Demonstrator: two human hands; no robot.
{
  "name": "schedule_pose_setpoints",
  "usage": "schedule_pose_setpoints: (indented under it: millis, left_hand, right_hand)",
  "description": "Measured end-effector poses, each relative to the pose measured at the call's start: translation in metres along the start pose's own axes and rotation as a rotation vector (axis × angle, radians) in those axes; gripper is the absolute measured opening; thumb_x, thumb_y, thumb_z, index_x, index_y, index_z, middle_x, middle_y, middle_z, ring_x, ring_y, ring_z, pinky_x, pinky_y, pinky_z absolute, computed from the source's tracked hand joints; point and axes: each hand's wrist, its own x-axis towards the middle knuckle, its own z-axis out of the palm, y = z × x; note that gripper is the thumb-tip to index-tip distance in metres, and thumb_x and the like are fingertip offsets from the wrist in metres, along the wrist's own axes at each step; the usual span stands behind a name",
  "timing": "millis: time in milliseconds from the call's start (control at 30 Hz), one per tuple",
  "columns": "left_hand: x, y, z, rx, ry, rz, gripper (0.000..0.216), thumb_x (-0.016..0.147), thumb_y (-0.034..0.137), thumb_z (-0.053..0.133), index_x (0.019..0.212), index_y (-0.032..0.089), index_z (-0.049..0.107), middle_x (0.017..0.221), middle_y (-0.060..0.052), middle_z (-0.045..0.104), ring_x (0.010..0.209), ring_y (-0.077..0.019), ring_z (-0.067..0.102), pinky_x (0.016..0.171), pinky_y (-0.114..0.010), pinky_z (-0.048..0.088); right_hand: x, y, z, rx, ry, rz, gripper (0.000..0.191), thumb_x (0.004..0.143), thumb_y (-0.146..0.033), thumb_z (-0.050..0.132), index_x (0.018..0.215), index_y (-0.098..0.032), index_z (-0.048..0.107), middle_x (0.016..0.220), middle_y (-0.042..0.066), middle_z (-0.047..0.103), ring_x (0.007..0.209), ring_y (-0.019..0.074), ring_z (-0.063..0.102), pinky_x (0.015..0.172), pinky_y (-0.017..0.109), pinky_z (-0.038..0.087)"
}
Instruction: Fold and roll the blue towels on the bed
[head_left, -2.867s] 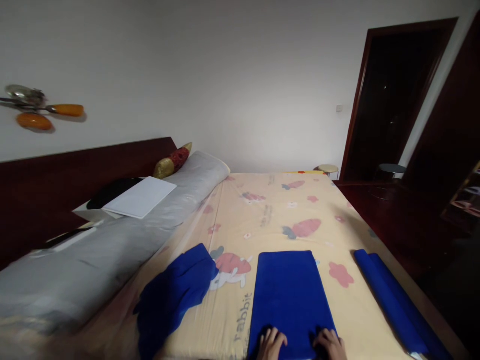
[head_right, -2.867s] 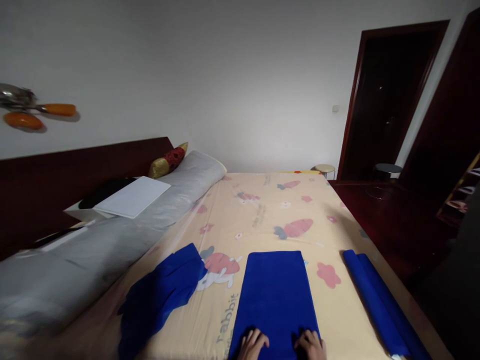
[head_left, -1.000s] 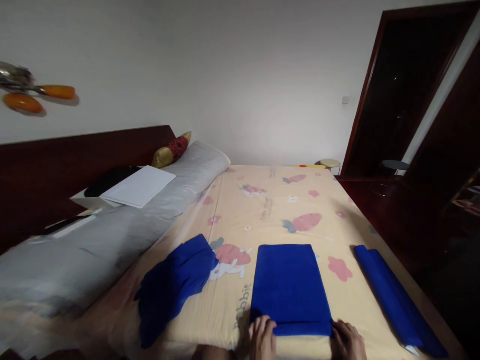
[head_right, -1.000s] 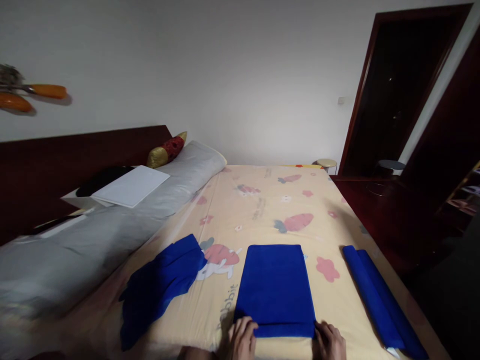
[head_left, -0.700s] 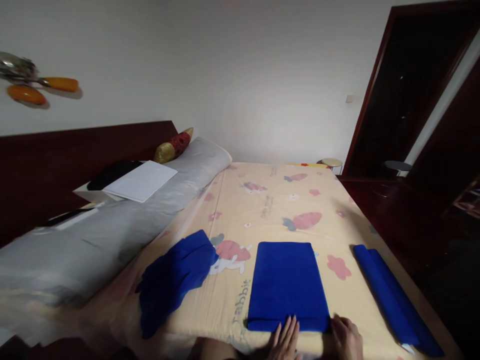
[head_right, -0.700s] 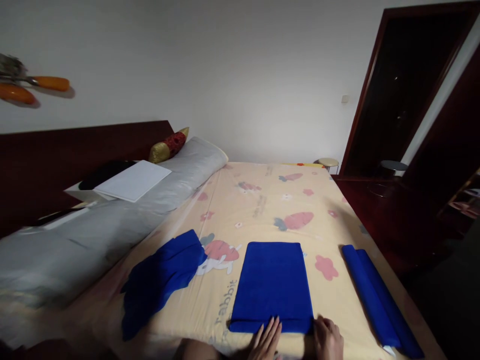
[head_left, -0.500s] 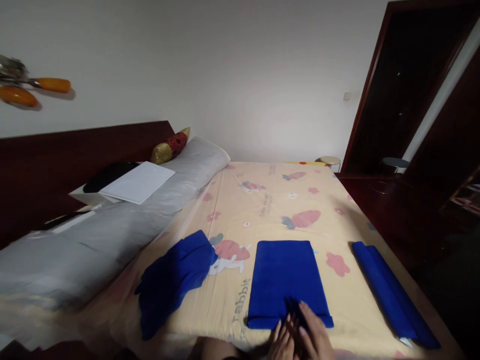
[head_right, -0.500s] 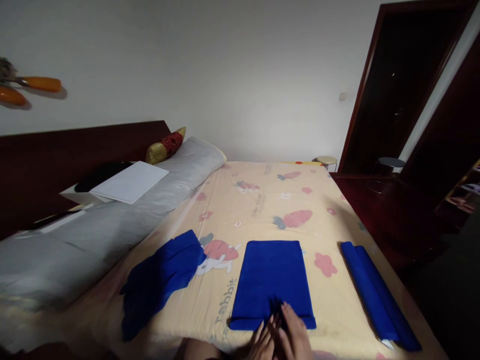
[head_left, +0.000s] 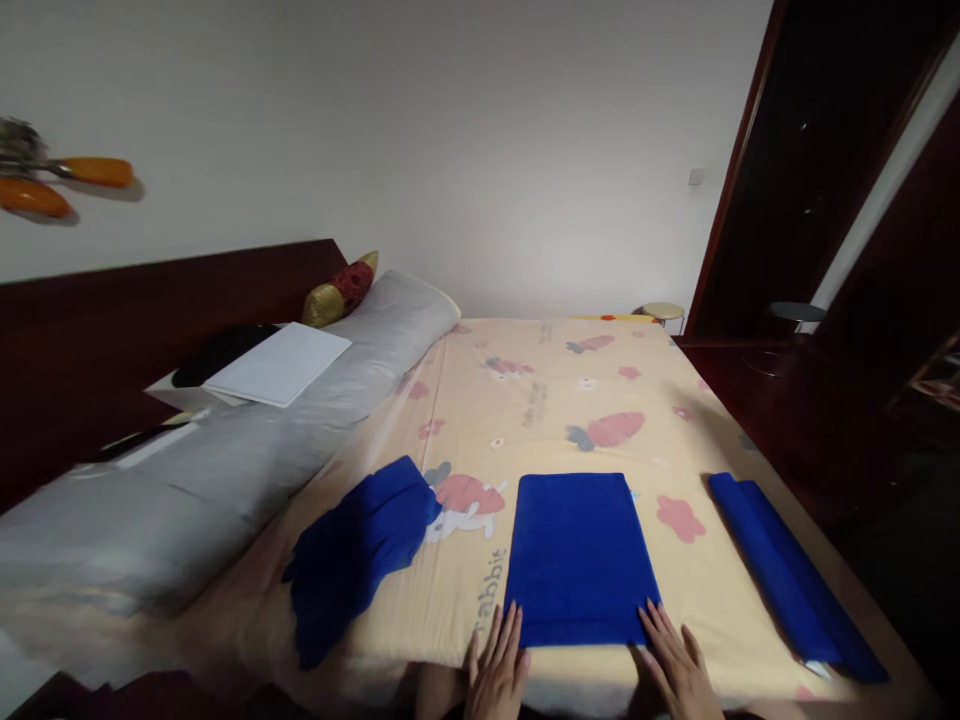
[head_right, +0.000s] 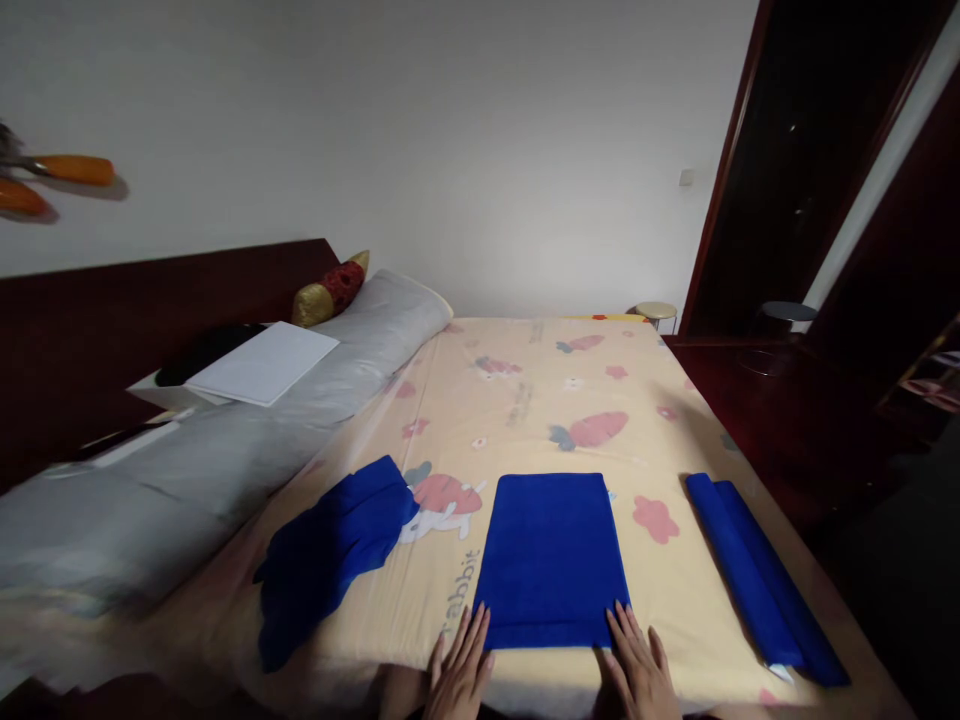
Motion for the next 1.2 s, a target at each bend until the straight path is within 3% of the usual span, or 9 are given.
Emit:
schedule_pose_setpoints:
  millis: [200, 367, 467, 600, 733, 833, 933, 1100, 1200]
  left_hand:
    - [0.005, -0.002, 0.016, 0.017, 0.064, -0.110, 0.050, 0.093, 0.028, 0.035, 0.141, 0.039, 0.033, 0.145, 0.003, 0.046, 0.135, -0.0216, 0.042, 0.110, -0.050, 0.026]
    - [0.013, -0.003, 0.016, 0.058, 0.197, -0.108, 0.046, 0.088, 0.018, 0.042, 0.128, 0.037, 0.055, 0.136, 0.001, 0.058, 0.127, -0.0217, 0.052, 0.107, -0.047, 0.029]
    - [0.014, -0.001, 0.006, 0.069, 0.269, -0.149, 0.044, 0.087, 0.017, 0.042, 0.124, 0.034, 0.060, 0.133, -0.002, 0.062, 0.123, -0.0220, 0.055, 0.099, -0.043, 0.037]
    - [0.011, -0.001, -0.006, -0.017, 0.202, -0.141, 0.034, 0.086, 0.018, 0.045, 0.104, 0.034, 0.070, 0.112, 0.000, 0.073, 0.109, -0.0200, 0.063, 0.091, -0.035, 0.043]
    - [0.005, -0.008, -0.008, -0.100, 0.122, -0.089, 0.037, 0.081, 0.016, 0.047, 0.106, 0.032, 0.069, 0.114, 0.000, 0.072, 0.110, -0.0211, 0.063, 0.094, -0.037, 0.042]
    - [0.003, -0.012, -0.006, -0.122, 0.150, -0.119, 0.048, 0.072, 0.009, 0.047, 0.108, 0.032, 0.068, 0.119, 0.000, 0.070, 0.115, -0.0226, 0.060, 0.096, -0.039, 0.042]
    - [0.008, -0.017, -0.007, -0.202, 0.190, -0.130, 0.045, 0.069, 0.009, 0.049, 0.101, 0.032, 0.069, 0.109, 0.001, 0.073, 0.108, -0.0223, 0.063, 0.092, -0.037, 0.046]
    - [0.029, -0.028, -0.017, -0.547, 0.165, -0.165, 0.022, 0.065, 0.018, 0.056, 0.078, 0.028, 0.070, 0.085, -0.001, 0.075, 0.090, -0.0219, 0.067, 0.084, -0.036, 0.052]
    - [0.042, -0.032, -0.022, -0.731, 0.108, -0.265, 0.014, 0.062, 0.026, 0.061, 0.074, 0.025, 0.068, 0.078, -0.001, 0.072, 0.078, -0.0199, 0.067, 0.076, -0.032, 0.055]
  right_hand:
    - [-0.003, 0.003, 0.023, 0.083, 0.255, 0.040, 0.044, 0.096, -0.047, 0.028, 0.137, -0.041, 0.042, 0.141, -0.001, 0.051, 0.130, 0.0211, 0.048, 0.106, 0.043, 0.042]
    - [0.001, 0.016, 0.017, -0.004, 0.144, 0.054, 0.040, 0.092, -0.049, 0.036, 0.125, -0.039, 0.056, 0.142, 0.000, 0.051, 0.130, 0.0230, 0.049, 0.100, 0.042, 0.045]
    - [-0.002, 0.013, 0.012, -0.106, 0.239, 0.099, 0.040, 0.090, -0.041, 0.037, 0.123, -0.040, 0.058, 0.147, 0.003, 0.046, 0.135, 0.0288, 0.041, 0.098, 0.050, 0.042]
    - [-0.006, 0.002, 0.012, -0.174, 0.299, 0.143, 0.042, 0.082, -0.032, 0.043, 0.119, -0.042, 0.062, 0.137, 0.007, 0.056, 0.125, 0.0339, 0.050, 0.090, 0.053, 0.042]
    - [-0.005, 0.005, 0.018, -0.157, 0.272, 0.151, 0.046, 0.079, -0.027, 0.045, 0.120, -0.043, 0.061, 0.123, 0.005, 0.064, 0.113, 0.0316, 0.056, 0.087, 0.051, 0.042]
    - [-0.001, 0.020, 0.023, -0.127, 0.243, 0.140, 0.048, 0.075, -0.027, 0.050, 0.119, -0.043, 0.061, 0.120, 0.002, 0.067, 0.111, 0.0314, 0.057, 0.086, 0.048, 0.042]
    - [0.007, 0.035, 0.020, -0.078, 0.151, 0.156, 0.046, 0.070, -0.032, 0.057, 0.115, -0.041, 0.064, 0.119, 0.001, 0.068, 0.110, 0.0306, 0.058, 0.086, 0.046, 0.043]
    - [0.024, 0.027, -0.010, 0.001, 0.029, 0.187, 0.026, 0.076, -0.038, 0.054, 0.097, -0.036, 0.069, 0.118, 0.002, 0.068, 0.110, 0.0263, 0.058, 0.090, 0.043, 0.041]
    - [0.034, 0.014, -0.029, 0.129, 0.003, 0.233, 0.029, 0.080, -0.051, 0.050, 0.094, -0.034, 0.068, 0.109, 0.002, 0.069, 0.105, 0.0263, 0.059, 0.089, 0.043, 0.042]
